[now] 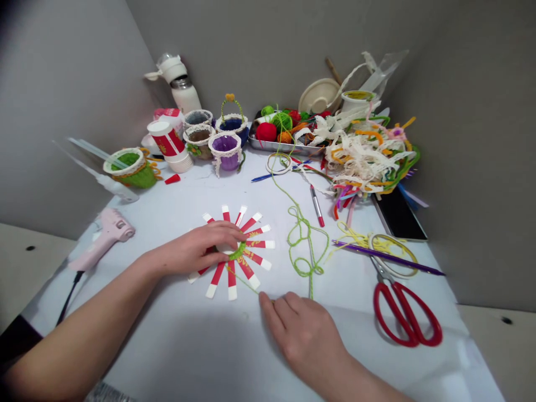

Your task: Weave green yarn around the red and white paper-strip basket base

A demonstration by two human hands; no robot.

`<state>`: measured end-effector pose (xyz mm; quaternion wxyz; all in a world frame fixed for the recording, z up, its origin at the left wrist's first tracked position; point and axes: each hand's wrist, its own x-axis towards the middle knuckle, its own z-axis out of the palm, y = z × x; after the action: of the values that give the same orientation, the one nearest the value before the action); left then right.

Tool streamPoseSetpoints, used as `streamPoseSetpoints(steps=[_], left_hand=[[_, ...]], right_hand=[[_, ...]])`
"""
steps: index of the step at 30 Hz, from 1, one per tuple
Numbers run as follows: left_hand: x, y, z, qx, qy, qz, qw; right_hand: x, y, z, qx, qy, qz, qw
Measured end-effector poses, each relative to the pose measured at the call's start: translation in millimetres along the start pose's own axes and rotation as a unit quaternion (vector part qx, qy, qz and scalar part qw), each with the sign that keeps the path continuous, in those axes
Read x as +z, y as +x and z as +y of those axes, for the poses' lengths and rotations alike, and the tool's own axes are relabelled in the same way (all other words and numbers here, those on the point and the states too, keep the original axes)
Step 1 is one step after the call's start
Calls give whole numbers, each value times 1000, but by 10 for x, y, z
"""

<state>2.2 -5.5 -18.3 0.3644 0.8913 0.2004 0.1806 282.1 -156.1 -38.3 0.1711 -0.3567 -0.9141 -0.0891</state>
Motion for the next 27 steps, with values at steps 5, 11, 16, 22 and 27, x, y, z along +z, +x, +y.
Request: streamPoseSetpoints(steps=[5, 11, 16, 22, 27], left_hand=[[-2, 0, -8, 5, -3, 1, 1000], [-2, -1, -3, 6, -4, -3, 1000], [-1, -7, 5, 4, -9, -4, 1000], [0, 16, 48, -2, 3, -8, 1000], [24, 17, 46, -1, 10, -10, 1000]], right_hand=[[-10, 9, 3, 8, -26, -17, 999], [-91, 67, 143, 15, -39, -44, 998], [-102, 271, 383, 48, -31, -48, 997], [190, 670, 680, 215, 18, -67, 974], [388, 660, 740, 275, 57, -53, 958]])
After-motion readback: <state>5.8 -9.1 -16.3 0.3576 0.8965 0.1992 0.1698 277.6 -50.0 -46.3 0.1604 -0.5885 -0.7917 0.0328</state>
